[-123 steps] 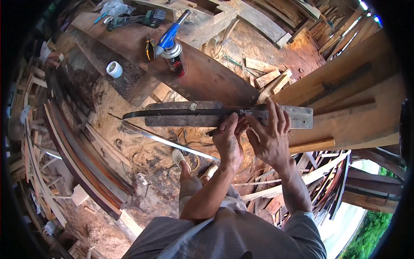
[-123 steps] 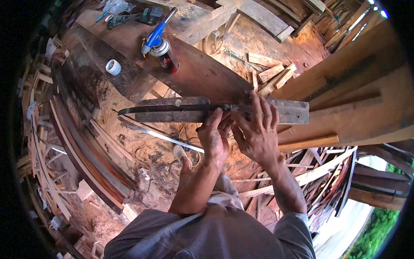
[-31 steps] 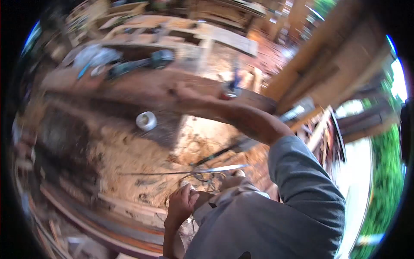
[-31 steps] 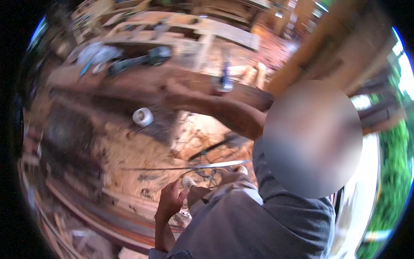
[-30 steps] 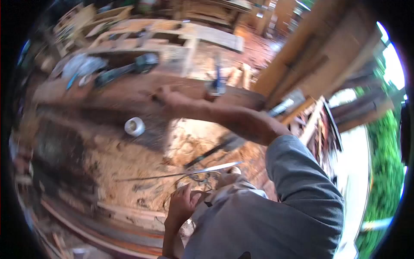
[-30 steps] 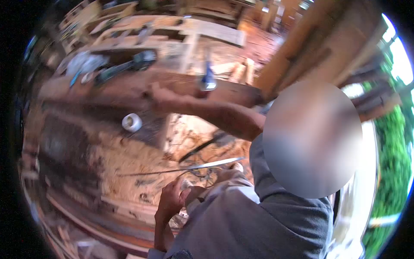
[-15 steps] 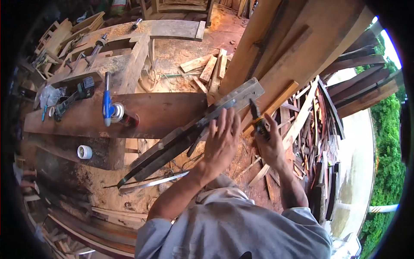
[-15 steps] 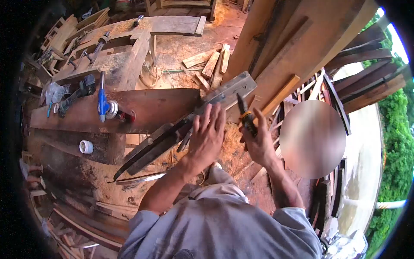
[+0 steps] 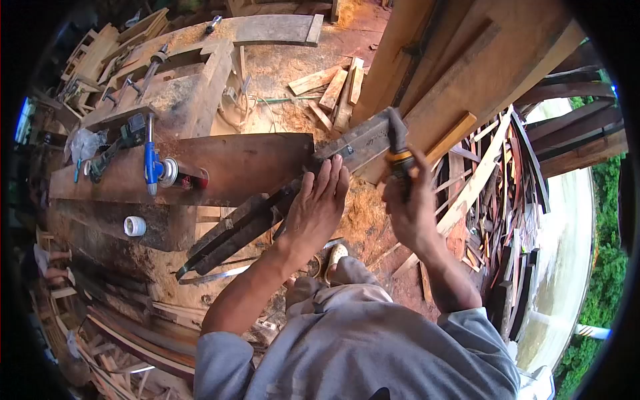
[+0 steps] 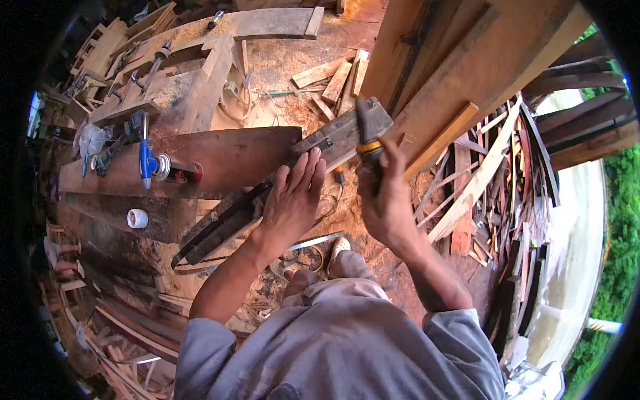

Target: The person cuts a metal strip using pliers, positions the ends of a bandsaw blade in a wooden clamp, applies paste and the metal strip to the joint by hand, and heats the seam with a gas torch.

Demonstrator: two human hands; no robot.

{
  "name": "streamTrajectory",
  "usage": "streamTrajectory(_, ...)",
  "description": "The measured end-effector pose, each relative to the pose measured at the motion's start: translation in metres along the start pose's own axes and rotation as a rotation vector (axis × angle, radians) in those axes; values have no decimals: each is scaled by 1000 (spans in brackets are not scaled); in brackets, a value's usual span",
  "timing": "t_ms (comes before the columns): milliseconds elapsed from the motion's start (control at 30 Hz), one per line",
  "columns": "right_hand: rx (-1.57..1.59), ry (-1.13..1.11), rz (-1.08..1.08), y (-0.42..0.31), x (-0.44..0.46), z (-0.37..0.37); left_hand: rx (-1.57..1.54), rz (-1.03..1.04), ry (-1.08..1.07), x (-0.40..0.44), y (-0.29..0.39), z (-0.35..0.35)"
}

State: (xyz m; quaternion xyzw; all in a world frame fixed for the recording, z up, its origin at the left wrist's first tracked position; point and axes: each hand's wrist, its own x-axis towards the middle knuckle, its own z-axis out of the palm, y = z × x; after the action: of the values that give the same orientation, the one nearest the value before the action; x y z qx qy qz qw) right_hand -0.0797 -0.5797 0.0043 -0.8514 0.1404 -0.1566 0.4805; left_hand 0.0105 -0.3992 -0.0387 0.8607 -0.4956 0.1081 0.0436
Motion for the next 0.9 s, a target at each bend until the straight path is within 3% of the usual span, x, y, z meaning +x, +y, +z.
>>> streamTrajectory(33,-107,-93,-95,7,5,6,-2,-2,-2,2,-1,-2)
streamTrajectory(100,-226,-166,-58,9,3,8,-27,29,14,1,-8,-6)
streamTrajectory(167,27,-27,31,-7,-2,2,2,43,45,0,-8,0)
streamTrajectory(233,49,7,86,-35,-2,-8,7,44,-18,0,-8,-4)
streamTrajectory(333,-209,-267,-36,-13,10,-12,32,30,-32,2,-6,-1)
streamTrajectory(467,-343,-204,103,-27,14,-23,69,35,-24,-1,-3,0)
streamTrajectory(567,-414,-348,142,-21,21,-17,86,50,-26,2,-5,2)
streamTrajectory(633,-441,-335,4,-27,20,-13,67,45,-24,5,-12,2)
streamTrajectory(700,-316,-221,130,-46,15,-17,50,78,81,0,-10,2)
streamTrajectory(767,-346,-210,93,-40,14,-15,76,76,71,1,-8,-1)
streamTrajectory(833,-420,-370,127,-25,16,-11,102,82,39,3,-9,-1)
streamTrajectory(900,-401,-316,137,-41,21,-22,96,73,53,5,-12,-2)
